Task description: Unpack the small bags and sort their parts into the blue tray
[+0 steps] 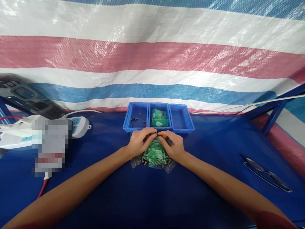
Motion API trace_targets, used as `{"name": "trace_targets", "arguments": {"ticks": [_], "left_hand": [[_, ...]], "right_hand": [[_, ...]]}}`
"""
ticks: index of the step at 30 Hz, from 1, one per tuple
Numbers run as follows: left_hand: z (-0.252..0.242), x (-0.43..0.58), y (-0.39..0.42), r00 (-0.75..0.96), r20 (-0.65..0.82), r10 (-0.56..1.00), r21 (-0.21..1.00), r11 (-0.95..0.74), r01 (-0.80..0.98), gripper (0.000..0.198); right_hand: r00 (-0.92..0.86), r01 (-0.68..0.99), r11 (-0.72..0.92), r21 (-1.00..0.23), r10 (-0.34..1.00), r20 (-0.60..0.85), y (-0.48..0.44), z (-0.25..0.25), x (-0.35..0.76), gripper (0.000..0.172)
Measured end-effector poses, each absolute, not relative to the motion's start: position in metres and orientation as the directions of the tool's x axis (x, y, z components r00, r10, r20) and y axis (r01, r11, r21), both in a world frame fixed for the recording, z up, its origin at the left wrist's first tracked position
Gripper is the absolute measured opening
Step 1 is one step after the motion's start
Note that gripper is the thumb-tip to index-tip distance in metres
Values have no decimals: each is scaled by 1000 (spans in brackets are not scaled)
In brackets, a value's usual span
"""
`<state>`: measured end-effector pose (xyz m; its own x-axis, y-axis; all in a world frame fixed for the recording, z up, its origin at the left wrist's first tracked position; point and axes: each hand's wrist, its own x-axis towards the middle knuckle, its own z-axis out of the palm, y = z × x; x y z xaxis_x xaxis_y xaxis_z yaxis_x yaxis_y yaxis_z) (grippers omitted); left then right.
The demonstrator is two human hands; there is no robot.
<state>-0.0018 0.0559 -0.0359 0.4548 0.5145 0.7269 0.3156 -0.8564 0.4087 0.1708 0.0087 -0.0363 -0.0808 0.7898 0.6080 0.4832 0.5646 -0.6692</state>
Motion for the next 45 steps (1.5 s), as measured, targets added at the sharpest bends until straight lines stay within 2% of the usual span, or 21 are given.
{"name": "trace_targets", "arguments": {"ticks": [38, 45], "left_hand": [[-39, -1, 57, 445, 747, 494, 373, -865, 334, 18], [-37, -1, 56, 441, 731, 522, 395, -849, 350, 18]], "right_hand": [[-71, 480, 544, -689, 806, 587, 10, -39, 171, 17], [-94, 491, 552, -674, 803, 588, 10, -39, 172, 17]]}}
